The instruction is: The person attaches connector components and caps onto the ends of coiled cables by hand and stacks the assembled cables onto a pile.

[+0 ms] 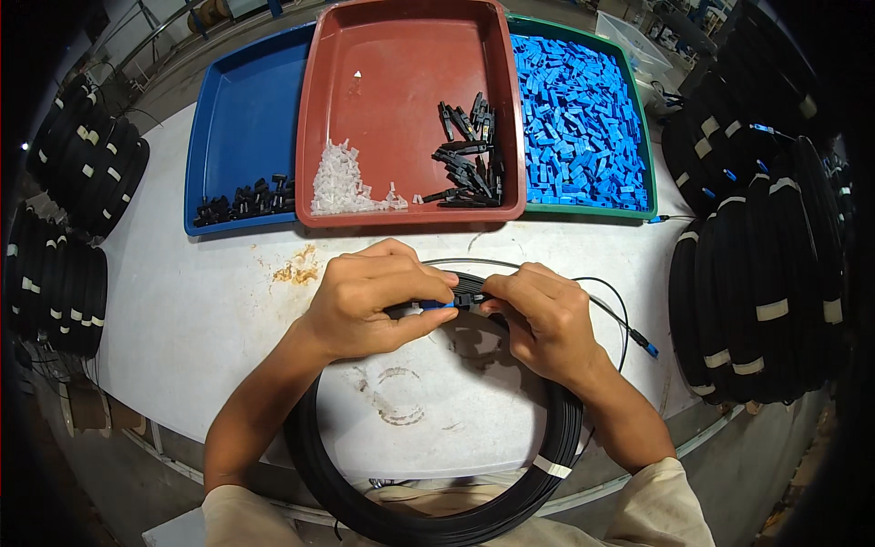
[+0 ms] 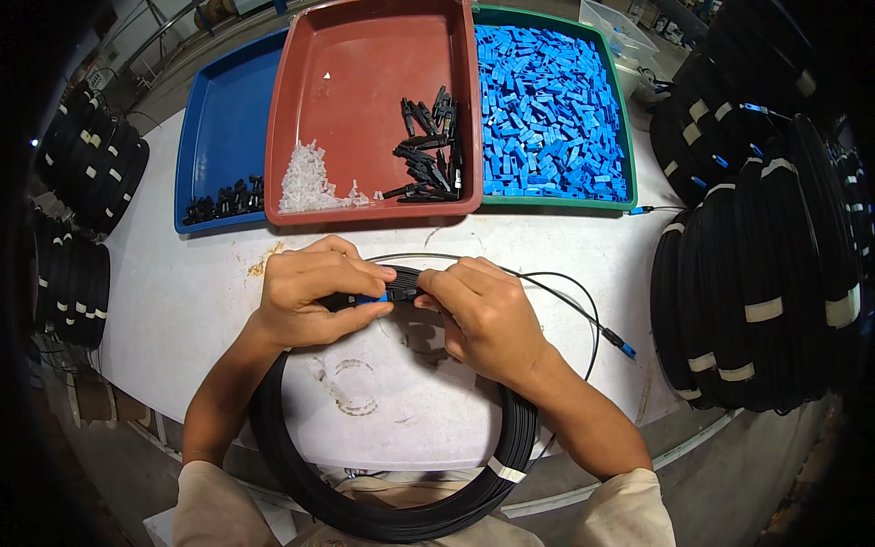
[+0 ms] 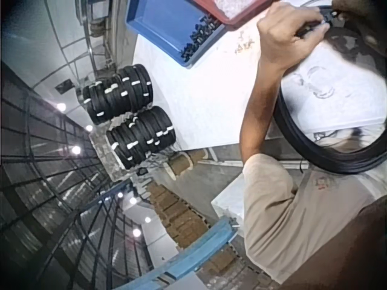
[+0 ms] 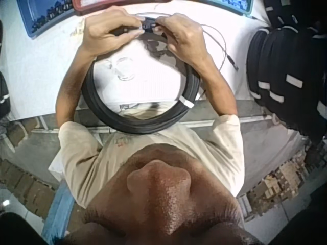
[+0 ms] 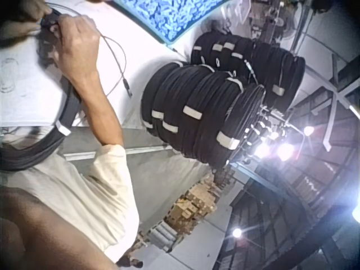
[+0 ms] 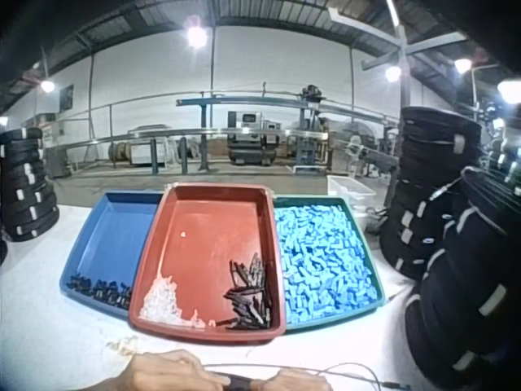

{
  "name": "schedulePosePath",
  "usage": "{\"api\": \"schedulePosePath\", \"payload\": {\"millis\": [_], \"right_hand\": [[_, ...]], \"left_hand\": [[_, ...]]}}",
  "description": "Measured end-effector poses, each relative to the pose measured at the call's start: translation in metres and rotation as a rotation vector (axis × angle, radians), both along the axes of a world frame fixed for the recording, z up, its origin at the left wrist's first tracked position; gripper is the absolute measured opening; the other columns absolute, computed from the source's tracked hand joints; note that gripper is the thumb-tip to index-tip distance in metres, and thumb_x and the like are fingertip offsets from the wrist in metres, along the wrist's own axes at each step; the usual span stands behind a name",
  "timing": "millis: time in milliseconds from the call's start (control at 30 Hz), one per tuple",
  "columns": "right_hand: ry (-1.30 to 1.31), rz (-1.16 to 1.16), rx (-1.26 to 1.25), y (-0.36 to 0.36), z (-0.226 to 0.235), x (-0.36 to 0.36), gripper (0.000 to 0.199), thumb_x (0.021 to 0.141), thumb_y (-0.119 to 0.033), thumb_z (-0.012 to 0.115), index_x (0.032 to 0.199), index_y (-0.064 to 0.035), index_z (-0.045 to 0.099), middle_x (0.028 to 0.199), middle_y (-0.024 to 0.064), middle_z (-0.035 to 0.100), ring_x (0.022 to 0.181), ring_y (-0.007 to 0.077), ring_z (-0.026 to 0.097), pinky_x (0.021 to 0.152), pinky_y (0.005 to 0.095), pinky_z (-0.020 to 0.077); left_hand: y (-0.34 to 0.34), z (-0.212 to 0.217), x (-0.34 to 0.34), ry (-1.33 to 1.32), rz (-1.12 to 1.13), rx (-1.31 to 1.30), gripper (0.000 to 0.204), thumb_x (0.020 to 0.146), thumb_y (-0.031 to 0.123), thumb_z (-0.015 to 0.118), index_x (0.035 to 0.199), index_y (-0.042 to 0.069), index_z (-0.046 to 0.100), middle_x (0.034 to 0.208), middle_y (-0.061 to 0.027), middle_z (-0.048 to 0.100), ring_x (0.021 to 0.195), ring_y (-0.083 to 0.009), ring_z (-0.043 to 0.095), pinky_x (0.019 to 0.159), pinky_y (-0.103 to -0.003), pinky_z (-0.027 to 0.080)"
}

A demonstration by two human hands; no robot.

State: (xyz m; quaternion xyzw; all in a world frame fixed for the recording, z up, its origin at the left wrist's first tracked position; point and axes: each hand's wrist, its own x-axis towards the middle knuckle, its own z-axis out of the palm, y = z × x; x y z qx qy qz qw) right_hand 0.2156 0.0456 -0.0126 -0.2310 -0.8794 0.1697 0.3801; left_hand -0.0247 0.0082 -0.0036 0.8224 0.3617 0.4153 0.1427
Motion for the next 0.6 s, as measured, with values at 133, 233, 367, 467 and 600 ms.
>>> {"api": "schedulePosePath", "payload": {"millis": [133,233,367,467,600], "right_hand": [[-0.008,0.014,-0.006,0.0002,-0.0023,-0.0018,0.022,0.075,0.004,0.075,0.094,-0.0009,0.066,0.076,0.0109,0.061,0.070,0.0297,0.062,0.067,0.0402,0.0498],[0.005,0.029,0.003,0.0000,-0.0026,-0.0019,0.023,0.076,0.004,0.074,0.097,-0.0007,0.065,0.078,0.0109,0.061,0.072,0.0296,0.061,0.068,0.0400,0.0499],[-0.010,0.038,0.009,-0.0007,-0.0020,-0.0019,0.026,0.077,0.004,0.074,0.100,-0.0007,0.065,0.081,0.0109,0.061,0.074,0.0292,0.061,0.070,0.0397,0.0505],[-0.008,0.058,0.020,-0.0017,0.0014,-0.0030,0.028,0.077,0.004,0.073,0.103,-0.0001,0.065,0.083,0.0104,0.061,0.075,0.0282,0.061,0.070,0.0381,0.0509],[0.061,0.031,0.125,-0.0020,0.0018,-0.0053,0.031,0.073,0.004,0.072,0.103,0.0003,0.067,0.085,0.0095,0.063,0.074,0.0251,0.061,0.068,0.0355,0.0513]], "left_hand": [[0.0029,-0.0026,0.0037,-0.025,-0.011,0.126,0.022,0.070,0.000,0.086,0.090,0.001,0.078,0.089,-0.0117,0.078,0.086,-0.0245,0.077,0.071,-0.031,0.058],[0.0021,-0.0037,0.0055,-0.021,-0.025,0.172,0.022,0.071,-0.001,0.085,0.091,0.000,0.077,0.088,-0.0124,0.078,0.085,-0.0250,0.078,0.070,-0.032,0.059],[-0.0003,0.0006,0.0107,0.011,-0.030,0.239,0.020,0.071,-0.002,0.085,0.089,-0.002,0.077,0.085,-0.0133,0.078,0.081,-0.0248,0.078,0.069,-0.032,0.060],[-0.0008,0.0002,0.0107,0.017,-0.045,0.289,0.018,0.070,-0.004,0.084,0.087,-0.002,0.077,0.081,-0.0136,0.077,0.078,-0.0243,0.078,0.067,-0.031,0.061],[-0.0033,-0.0047,0.0097,-0.065,0.012,0.187,0.012,0.074,0.001,0.083,0.085,0.002,0.079,0.083,-0.0095,0.078,0.078,-0.0194,0.077,0.066,-0.029,0.061]]}}
